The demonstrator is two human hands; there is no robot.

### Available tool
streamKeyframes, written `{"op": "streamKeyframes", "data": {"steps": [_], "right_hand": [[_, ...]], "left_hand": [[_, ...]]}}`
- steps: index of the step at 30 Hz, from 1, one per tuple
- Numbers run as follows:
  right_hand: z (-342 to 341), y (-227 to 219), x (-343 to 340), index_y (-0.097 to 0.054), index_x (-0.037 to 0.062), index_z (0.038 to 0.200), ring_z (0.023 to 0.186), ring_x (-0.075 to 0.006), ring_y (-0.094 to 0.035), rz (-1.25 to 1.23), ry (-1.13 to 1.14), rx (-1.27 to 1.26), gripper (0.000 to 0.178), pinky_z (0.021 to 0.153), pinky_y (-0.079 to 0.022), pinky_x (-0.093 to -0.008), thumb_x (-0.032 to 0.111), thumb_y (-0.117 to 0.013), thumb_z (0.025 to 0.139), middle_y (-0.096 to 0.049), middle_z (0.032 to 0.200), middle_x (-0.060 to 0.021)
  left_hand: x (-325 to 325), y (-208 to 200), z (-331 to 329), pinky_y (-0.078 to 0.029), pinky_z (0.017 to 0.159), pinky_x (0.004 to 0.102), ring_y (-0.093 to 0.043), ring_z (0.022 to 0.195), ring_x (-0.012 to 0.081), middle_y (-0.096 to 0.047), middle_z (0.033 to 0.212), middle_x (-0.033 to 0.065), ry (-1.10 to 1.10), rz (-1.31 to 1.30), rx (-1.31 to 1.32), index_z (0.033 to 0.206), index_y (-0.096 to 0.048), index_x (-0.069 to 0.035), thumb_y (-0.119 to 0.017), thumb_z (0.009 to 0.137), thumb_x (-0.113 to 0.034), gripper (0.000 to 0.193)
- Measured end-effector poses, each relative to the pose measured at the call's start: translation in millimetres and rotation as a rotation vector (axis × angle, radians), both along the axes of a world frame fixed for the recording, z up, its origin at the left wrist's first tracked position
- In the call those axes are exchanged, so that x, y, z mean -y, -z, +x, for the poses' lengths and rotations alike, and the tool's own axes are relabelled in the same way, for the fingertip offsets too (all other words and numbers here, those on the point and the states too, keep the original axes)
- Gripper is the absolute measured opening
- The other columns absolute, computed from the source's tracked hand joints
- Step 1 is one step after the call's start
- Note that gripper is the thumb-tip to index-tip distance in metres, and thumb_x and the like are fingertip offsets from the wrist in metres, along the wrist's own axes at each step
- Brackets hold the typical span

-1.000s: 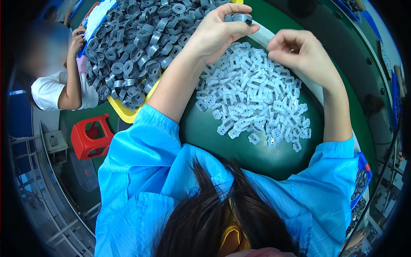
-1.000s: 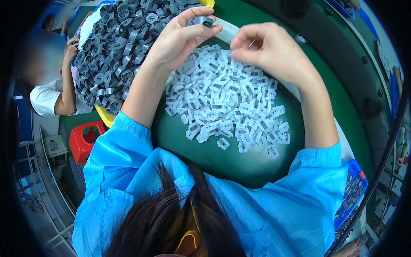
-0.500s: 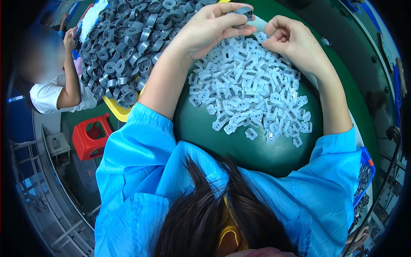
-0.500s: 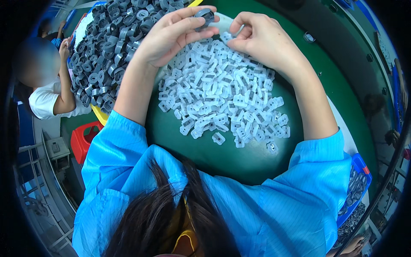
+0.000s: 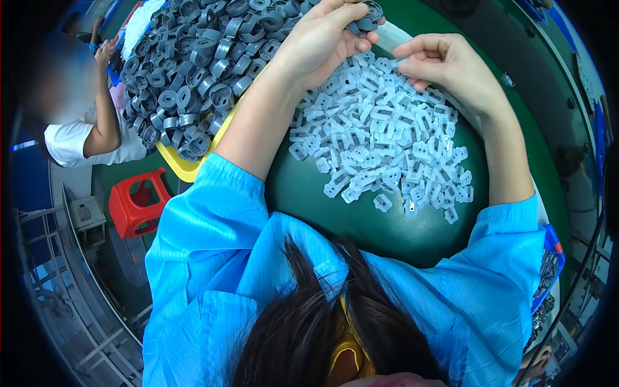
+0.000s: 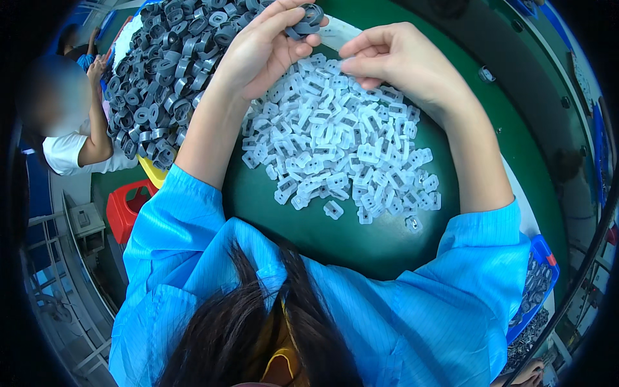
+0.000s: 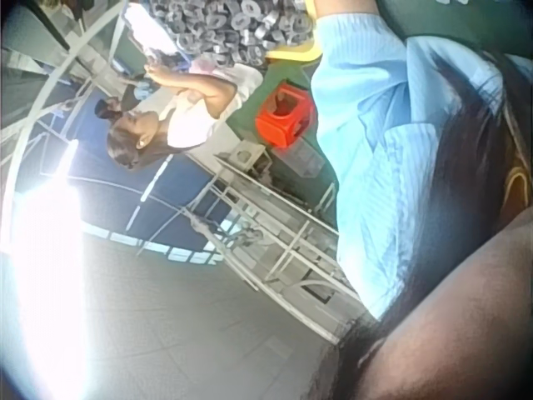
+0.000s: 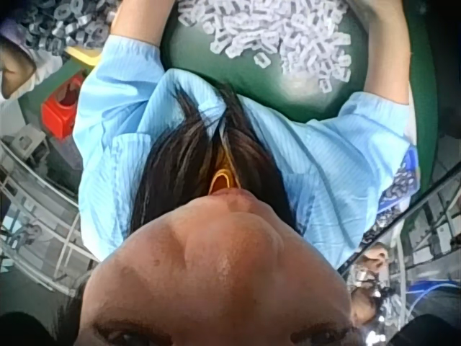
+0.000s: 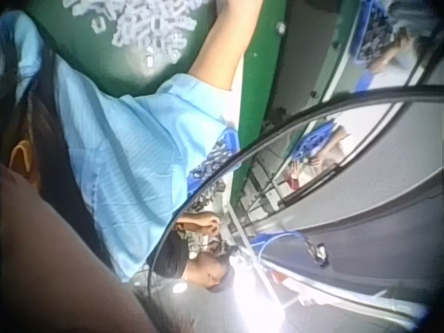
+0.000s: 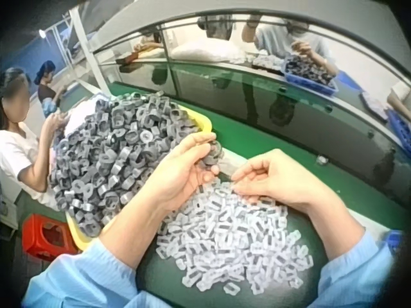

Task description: Assembling small plastic components by hand in a manufacturing environment.

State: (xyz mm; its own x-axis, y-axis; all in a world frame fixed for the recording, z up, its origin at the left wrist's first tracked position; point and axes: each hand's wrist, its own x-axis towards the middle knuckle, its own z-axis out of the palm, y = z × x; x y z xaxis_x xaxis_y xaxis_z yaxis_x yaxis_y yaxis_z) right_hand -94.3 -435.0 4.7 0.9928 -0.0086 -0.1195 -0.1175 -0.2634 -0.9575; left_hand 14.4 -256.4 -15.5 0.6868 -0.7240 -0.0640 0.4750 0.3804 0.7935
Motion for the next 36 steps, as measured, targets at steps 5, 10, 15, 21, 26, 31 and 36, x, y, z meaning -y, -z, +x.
{"op": "streamKeyframes", "data": {"steps": [5,10,15,21,26,31,36], "right_hand": [[9.3,6.6,29.7,-0.068,-0.0026,0.104,0.066,-0.0067,-0.058,0.08,0.044,0.039,0.03,0.059,-0.045,-0.0196,0.017,-0.073,0.082,-0.066,0.078,-0.0041],[8.6,2.0,12.2,-0.073,0.0032,0.092,0.067,-0.0045,-0.05,-0.029,0.192,0.223,0.021,0.057,-0.037,-0.0202,0.021,-0.074,0.081,-0.065,0.076,0.0006],[6.2,5.4,-3.2,-0.071,0.0023,0.091,0.07,-0.0035,-0.054,-0.272,0.238,0.454,0.018,0.064,-0.042,-0.019,0.019,-0.071,0.084,-0.064,0.077,0.0024],[6.5,7.6,-0.3,-0.071,0.0005,0.09,0.072,-0.0047,-0.056,-0.307,0.333,0.501,0.018,0.067,-0.045,-0.0195,0.017,-0.072,0.084,-0.066,0.079,0.0011],[3.6,3.7,-15.6,-0.071,-0.0002,0.085,0.064,-0.0054,-0.056,0.078,0.275,0.323,0.021,0.056,-0.042,-0.0206,0.02,-0.074,0.081,-0.067,0.073,-0.002],[2.6,8.5,-20.6,-0.071,0.0003,0.088,0.065,-0.0023,-0.053,0.394,0.28,0.195,0.018,0.055,-0.039,-0.0193,0.018,-0.073,0.082,-0.066,0.076,-0.0012],[6.1,10.5,-20.4,-0.071,0.0015,0.087,0.06,-0.0007,-0.046,0.111,0.396,0.43,0.013,0.052,-0.034,-0.0188,0.013,-0.071,0.082,-0.066,0.075,-0.0005]], "left_hand": [[-6.0,11.5,11.7,-0.044,0.058,0.0182,-0.057,0.072,0.0101,-0.059,0.087,0.0042,0.037,0.009,0.196,0.112,-0.051,-0.001,-0.064,0.086,-0.002,0.029],[1.0,5.6,-8.8,-0.042,0.051,0.0178,-0.056,0.063,0.0049,-0.064,0.085,0.0073,-0.199,0.457,0.704,0.112,-0.052,0.001,-0.073,0.079,-0.007,0.039],[13.8,0.2,-23.0,-0.048,0.067,0.02,-0.057,0.081,0.0067,-0.059,0.094,0.0046,-0.137,0.256,0.704,0.11,-0.052,0.002,-0.067,0.081,0.004,0.033],[13.7,6.5,-22.4,-0.049,0.081,0.0233,-0.058,0.094,0.0106,-0.059,0.103,0.0075,-0.052,0.131,0.603,0.126,-0.05,0.003,-0.066,0.082,0.006,0.047],[15.9,12.5,-25.4,-0.05,0.061,0.0192,-0.059,0.07,0.0059,-0.064,0.087,0.0047,-0.277,0.293,0.869,0.111,-0.057,0.002,-0.069,0.08,0.001,0.033],[19.8,13.1,-29.4,-0.043,0.052,0.0189,-0.051,0.059,0.0026,-0.063,0.078,0.0012,-0.411,0.279,0.916,0.103,-0.063,-0.002,-0.074,0.075,-0.006,0.03],[18.6,12.1,-24.1,-0.044,0.054,0.0211,-0.051,0.06,0.0054,-0.063,0.076,0.0014,-0.422,0.292,0.996,0.1,-0.065,-0.002,-0.075,0.073,-0.009,0.03]]}}
